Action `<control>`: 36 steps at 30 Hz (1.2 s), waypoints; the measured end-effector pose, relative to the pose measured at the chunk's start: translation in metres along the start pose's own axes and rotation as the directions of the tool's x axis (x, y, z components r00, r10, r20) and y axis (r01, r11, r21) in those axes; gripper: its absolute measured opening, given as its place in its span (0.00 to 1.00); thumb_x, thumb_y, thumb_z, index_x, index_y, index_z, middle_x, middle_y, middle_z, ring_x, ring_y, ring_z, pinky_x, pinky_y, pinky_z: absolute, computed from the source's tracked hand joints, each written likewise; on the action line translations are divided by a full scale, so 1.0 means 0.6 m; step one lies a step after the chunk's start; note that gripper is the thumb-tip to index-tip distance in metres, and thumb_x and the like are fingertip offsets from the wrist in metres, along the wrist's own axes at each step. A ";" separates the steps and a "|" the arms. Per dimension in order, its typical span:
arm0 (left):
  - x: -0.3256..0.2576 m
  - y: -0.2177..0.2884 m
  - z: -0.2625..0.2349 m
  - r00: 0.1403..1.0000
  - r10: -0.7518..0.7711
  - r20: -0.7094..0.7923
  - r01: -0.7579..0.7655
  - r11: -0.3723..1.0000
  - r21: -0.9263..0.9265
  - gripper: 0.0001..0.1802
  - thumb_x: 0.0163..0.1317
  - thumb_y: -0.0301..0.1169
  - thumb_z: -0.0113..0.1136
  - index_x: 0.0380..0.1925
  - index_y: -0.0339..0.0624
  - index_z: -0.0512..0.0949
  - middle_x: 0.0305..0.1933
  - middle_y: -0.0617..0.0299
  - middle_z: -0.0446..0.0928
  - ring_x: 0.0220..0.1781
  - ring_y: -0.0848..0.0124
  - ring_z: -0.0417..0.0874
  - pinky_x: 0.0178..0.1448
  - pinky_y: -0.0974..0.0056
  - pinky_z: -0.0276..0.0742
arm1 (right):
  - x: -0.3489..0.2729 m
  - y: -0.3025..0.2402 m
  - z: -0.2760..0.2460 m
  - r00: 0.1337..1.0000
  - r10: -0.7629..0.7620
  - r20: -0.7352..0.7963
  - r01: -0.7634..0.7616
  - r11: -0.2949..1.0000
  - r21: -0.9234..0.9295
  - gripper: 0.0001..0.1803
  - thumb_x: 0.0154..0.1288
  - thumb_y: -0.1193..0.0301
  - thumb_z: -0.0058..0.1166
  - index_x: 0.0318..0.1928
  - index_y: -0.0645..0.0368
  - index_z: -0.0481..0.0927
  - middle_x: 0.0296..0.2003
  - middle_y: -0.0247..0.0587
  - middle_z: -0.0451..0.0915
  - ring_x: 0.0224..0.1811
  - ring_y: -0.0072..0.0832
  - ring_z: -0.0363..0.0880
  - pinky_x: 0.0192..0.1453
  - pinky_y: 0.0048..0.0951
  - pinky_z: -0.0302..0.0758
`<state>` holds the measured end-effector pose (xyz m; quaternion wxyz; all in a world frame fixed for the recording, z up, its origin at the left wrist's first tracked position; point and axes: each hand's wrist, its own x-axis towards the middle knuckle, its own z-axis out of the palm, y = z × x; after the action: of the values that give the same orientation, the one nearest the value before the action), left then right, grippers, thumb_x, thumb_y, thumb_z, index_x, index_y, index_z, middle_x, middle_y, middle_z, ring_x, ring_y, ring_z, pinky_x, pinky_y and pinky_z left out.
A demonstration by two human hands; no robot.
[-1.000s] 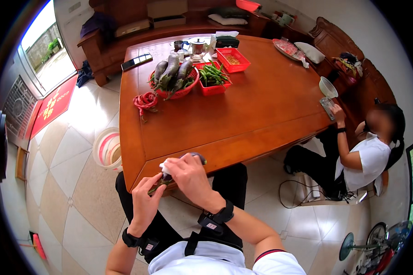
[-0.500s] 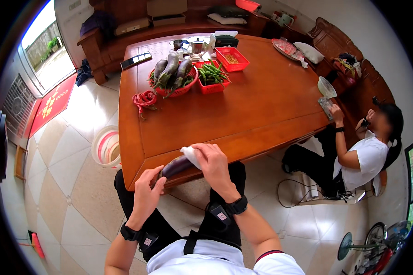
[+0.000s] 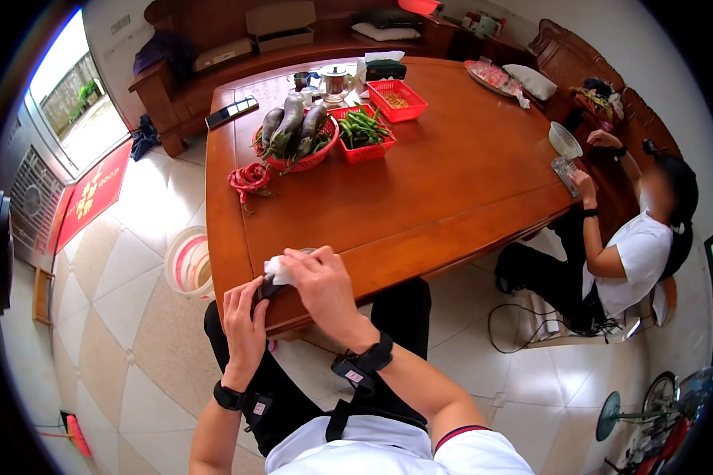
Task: Cleaning eggplants with a white cloth.
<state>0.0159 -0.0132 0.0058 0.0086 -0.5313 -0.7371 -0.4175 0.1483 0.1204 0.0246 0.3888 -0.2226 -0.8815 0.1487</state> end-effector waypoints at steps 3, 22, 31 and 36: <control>0.001 -0.003 -0.001 1.000 0.014 -0.014 -0.014 1.000 0.005 0.22 0.66 0.23 0.65 0.61 0.39 0.80 0.53 0.53 0.80 0.57 0.53 0.77 0.64 0.52 0.74 | -0.007 0.027 -0.019 0.993 0.100 -0.060 -0.097 0.994 0.051 0.14 0.70 0.76 0.57 0.54 0.57 0.87 0.52 0.42 0.88 0.48 0.40 0.79 0.56 0.35 0.79; -0.013 -0.008 -0.002 0.993 0.116 0.025 -0.115 0.993 -0.040 0.26 0.63 0.20 0.67 0.63 0.41 0.79 0.54 0.52 0.76 0.56 0.53 0.77 0.62 0.53 0.76 | -0.003 0.034 -0.038 0.958 0.288 -0.001 -0.281 0.936 0.210 0.11 0.77 0.68 0.56 0.48 0.60 0.88 0.42 0.43 0.88 0.41 0.39 0.77 0.48 0.37 0.77; -0.011 -0.008 -0.003 0.991 0.131 0.024 -0.130 0.991 -0.040 0.27 0.62 0.19 0.67 0.63 0.40 0.79 0.54 0.52 0.76 0.56 0.52 0.77 0.61 0.53 0.77 | 0.002 0.045 -0.056 0.968 0.222 -0.114 -0.219 0.975 0.035 0.09 0.70 0.73 0.61 0.47 0.62 0.87 0.48 0.42 0.87 0.46 0.44 0.78 0.54 0.40 0.78; -0.012 -0.013 -0.003 0.993 0.117 0.020 -0.116 0.992 -0.049 0.27 0.61 0.19 0.67 0.62 0.41 0.79 0.55 0.53 0.77 0.56 0.52 0.77 0.61 0.52 0.77 | -0.003 -0.027 -0.010 0.993 -0.114 0.026 0.113 0.993 0.041 0.12 0.61 0.76 0.66 0.46 0.57 0.87 0.49 0.36 0.85 0.49 0.39 0.78 0.55 0.39 0.76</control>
<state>0.0122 -0.0206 -0.0011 0.0118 -0.5783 -0.6946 -0.4278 0.1496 0.1060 0.0344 0.3886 -0.1624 -0.8950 0.1470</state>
